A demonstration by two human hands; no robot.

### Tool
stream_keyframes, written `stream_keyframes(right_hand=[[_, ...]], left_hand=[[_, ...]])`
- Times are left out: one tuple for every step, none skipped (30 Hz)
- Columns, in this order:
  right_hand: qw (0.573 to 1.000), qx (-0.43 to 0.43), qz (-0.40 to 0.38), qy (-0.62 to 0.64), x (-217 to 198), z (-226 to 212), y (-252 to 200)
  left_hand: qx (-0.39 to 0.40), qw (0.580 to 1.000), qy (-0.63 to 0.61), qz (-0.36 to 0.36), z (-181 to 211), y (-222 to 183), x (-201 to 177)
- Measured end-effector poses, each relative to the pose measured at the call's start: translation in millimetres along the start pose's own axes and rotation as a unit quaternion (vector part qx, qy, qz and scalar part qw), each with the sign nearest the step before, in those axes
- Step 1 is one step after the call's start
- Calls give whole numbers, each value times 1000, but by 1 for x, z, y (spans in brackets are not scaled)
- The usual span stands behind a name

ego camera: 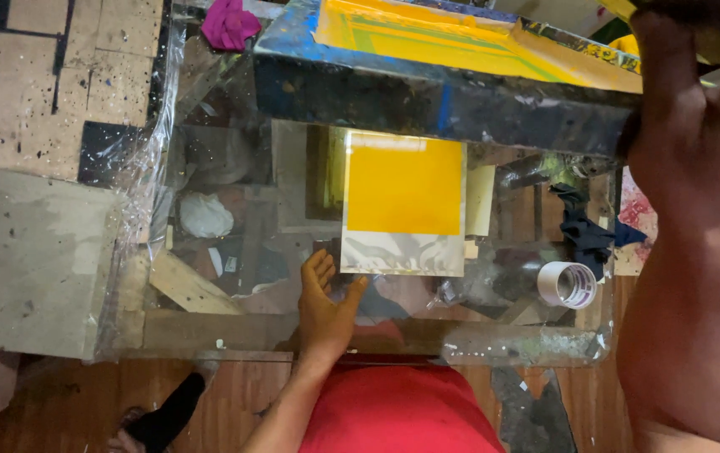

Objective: The person is manually screen printing yellow ink onto small sheets. They use a squeegee to pull ink across a screen, then lift the screen to reveal the printed sheet and remove it.

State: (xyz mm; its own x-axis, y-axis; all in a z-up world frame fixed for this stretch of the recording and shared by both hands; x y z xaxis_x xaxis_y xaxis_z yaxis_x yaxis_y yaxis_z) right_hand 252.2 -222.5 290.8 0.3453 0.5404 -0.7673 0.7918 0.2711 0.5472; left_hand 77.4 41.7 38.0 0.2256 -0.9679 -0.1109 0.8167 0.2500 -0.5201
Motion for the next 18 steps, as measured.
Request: stream_keyframes(right_hand=[[1000,-5,13,3,1,7,3],[1000,-5,14,1,2,7,6],[1000,-6,22,14,2,7,9],[999,-8,29,27,3,7,11],[999,-9,31,26,5,4,14],[997,-11,31,64,6,2,17],[995,-11,27,100,6,0,16],[995,-8,26,99,4,-2,17],[996,-23,28,85,3,-6,18],[996,-38,29,71,2,-10,19],[996,-37,31,70,2,-9,19],[996,-38,31,74,2,-8,20],[996,-38,29,79,2,-7,19],[996,-37,28,79,3,-9,19],[996,-31,35,76,3,-10,20],[996,-24,41,73,3,-12,20],[996,-22,41,72,3,-12,20],[996,-25,40,79,3,-12,20]], left_hand=[[3,1000,-22,3,2,0,3],[5,1000,-22,2,4,2,4],[-2,1000,-27,0,5,4,5],[-8,999,-32,-3,6,6,5],[-5,999,-32,-3,11,8,5],[-19,999,-49,2,15,10,4],[-36,997,-64,5,18,9,5],[-37,997,-63,3,17,11,7],[-29,998,-47,25,17,15,6],[-20,998,-31,47,17,18,6],[-19,998,-30,46,15,22,8],[-2,998,-28,61,14,26,8],[13,997,-26,78,11,28,8],[13,997,-25,78,10,29,8],[12,997,-24,75,9,30,8],[12,997,-24,72,9,32,8],[12,997,-22,70,5,33,10],[26,997,-22,76,3,35,11]])
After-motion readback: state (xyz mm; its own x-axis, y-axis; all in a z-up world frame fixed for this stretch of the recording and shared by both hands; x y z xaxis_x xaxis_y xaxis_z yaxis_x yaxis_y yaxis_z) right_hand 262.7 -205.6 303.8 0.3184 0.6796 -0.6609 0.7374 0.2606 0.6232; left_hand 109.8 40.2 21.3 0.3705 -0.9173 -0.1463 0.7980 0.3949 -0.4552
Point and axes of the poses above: each hand's wrist, its own y-axis towards the middle knuckle, its own x-axis out of the palm, z = x × y, the point moved 3 cm from there along y, towards the middle knuckle, and after that the axes turned 8 degrees about x, right-handed, at the moved point
